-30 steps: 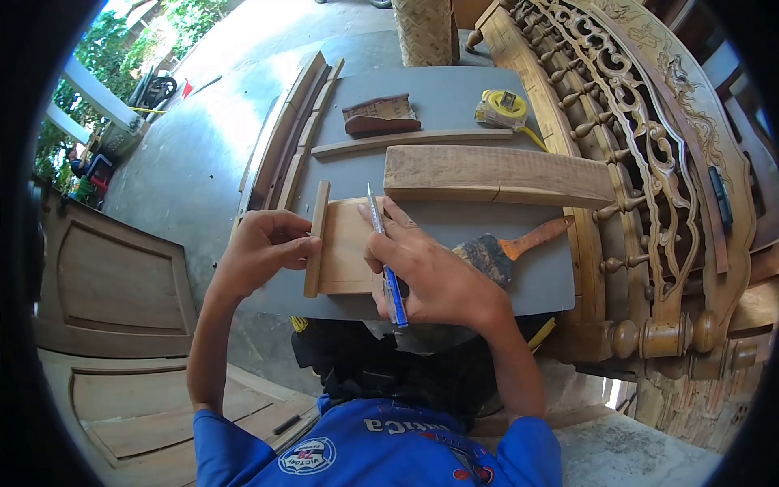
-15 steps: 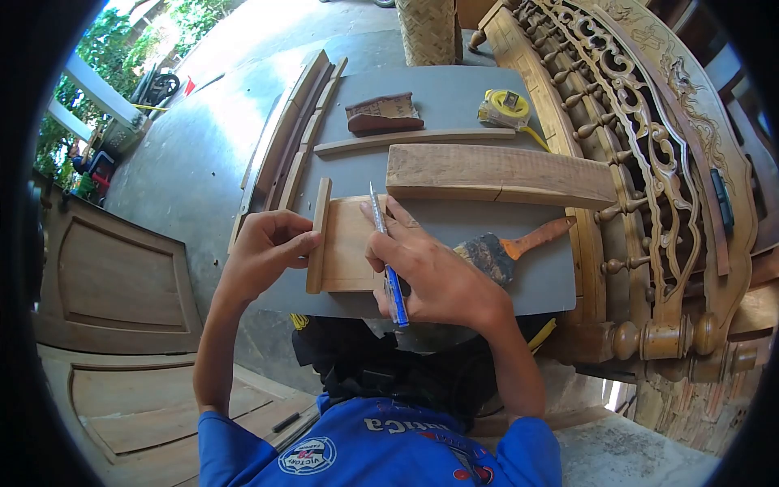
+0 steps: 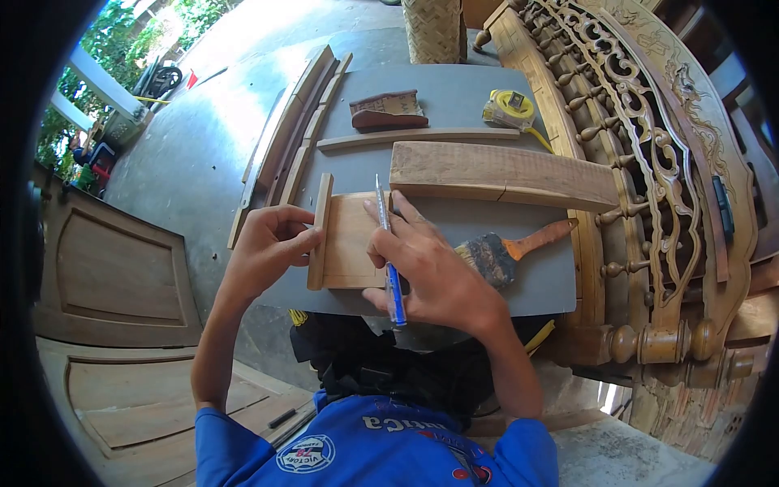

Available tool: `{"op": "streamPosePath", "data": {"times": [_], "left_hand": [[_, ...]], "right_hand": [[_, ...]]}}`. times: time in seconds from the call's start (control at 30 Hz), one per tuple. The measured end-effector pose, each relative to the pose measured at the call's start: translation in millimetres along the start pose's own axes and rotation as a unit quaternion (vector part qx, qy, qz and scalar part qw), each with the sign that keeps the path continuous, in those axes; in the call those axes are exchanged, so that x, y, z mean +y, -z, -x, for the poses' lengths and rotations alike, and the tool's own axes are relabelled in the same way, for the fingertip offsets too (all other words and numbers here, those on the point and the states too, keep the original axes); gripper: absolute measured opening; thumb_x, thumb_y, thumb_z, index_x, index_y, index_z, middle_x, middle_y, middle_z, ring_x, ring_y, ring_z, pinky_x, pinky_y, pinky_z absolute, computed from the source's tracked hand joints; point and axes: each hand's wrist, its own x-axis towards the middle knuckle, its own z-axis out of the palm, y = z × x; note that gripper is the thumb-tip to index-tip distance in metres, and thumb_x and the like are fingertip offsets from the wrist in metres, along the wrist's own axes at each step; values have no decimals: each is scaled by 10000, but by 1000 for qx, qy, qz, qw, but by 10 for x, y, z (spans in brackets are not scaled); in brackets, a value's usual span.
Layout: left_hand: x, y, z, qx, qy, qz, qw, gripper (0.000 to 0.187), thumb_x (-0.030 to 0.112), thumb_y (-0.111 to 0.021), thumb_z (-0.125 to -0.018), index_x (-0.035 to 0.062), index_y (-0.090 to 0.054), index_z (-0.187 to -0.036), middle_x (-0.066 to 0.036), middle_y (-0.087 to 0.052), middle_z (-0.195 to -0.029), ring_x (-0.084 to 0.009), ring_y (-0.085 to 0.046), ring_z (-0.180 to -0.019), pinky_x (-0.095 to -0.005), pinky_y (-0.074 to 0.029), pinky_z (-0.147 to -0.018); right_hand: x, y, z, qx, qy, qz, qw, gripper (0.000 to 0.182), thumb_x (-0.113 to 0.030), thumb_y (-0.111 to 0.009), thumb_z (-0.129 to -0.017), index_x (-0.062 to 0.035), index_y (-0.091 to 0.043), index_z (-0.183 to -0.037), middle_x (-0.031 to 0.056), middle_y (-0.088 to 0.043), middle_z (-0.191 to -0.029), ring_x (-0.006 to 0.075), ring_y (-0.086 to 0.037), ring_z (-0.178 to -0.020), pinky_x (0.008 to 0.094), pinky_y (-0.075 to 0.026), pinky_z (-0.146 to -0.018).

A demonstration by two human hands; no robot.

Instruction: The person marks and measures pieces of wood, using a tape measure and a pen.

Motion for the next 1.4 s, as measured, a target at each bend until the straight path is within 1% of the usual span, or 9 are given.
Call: {"op": "streamPosePath", "data": {"times": [0.13,0.23,0.33,0.43,0.73,0.83,1.17,1.27,1.4], "left_hand": [[-11,25,-22,-19,14,20,1000,349,166,-660,-792,-121,-590,-977,-123,-632,-749,-135,-629,-667,-247,-543,-594],[-34,39,-37,-33,18,29,999,373,171,-664,-798,-117,-576,-1018,-132,-628,-771,-152,-635,-698,-254,-551,-602],[-9,53,-40,-40,9,18,999,396,171,-660,-806,-107,-558,-1069,-144,-625,-786,-163,-638,-718,-260,-555,-605],[-7,67,-59,-50,12,8,999,422,174,-668,-809,-77,-539,-1123,-126,-623,-827,-161,-648,-741,-263,-559,-615],[0,64,-61,-51,2,-1,999,452,207,-679,-799,-68,-541,-1131,-135,-616,-865,-174,-654,-742,-277,-566,-609],[1,62,-76,-50,4,-9,999,448,210,-681,-797,-66,-547,-1123,-130,-617,-856,-169,-653,-732,-273,-565,-602],[52,83,-97,-55,8,-19,998,402,155,-671,-800,-69,-555,-1113,-120,-625,-816,-157,-653,-696,-259,-563,-586],[35,96,-111,-63,1,-4,998,438,141,-659,-791,-139,-523,-1099,-164,-617,-825,-205,-659,-707,-264,-556,-585],[25,104,-123,-68,1,-2,998,441,138,-661,-785,-146,-523,-1092,-172,-625,-831,-207,-660,-710,-266,-554,-584]], "right_hand": [[-177,-143,-44,54,15,115,992,410,-313,-753,-664,-69,-489,-862,222,-519,-1200,381,-373,-1250,495,-291,-997],[-283,-307,-103,81,15,111,990,412,-315,-753,-659,-68,-524,-895,201,-578,-1116,344,-463,-1182,494,-296,-992],[-258,-523,-127,119,14,128,985,375,-300,-760,-654,-74,-473,-740,159,-595,-1121,329,-521,-1096,496,-306,-977],[-271,-505,-127,120,13,99,988,321,-248,-731,-698,-61,-536,-872,198,-594,-1091,317,-531,-1108,491,-292,-1001],[-252,-497,-116,104,0,87,991,344,-249,-755,-686,-71,-468,-752,168,-576,-1165,339,-499,-1155,498,-296,-988],[-259,-477,-122,106,8,78,991,293,-209,-728,-700,-53,-504,-809,208,-584,-1116,331,-521,-1113,496,-295,-997],[-259,-503,-107,112,3,76,991,295,-211,-729,-695,-46,-504,-791,203,-581,-1127,336,-517,-1118,504,-283,-1011],[-254,-501,-108,112,3,75,991,299,-215,-732,-692,-44,-504,-784,205,-579,-1132,339,-515,-1121,505,-282,-1012],[-258,-514,-109,114,3,75,991,305,-225,-735,-688,-45,-503,-772,207,-576,-1135,345,-511,-1125,505,-282,-1012]]}}
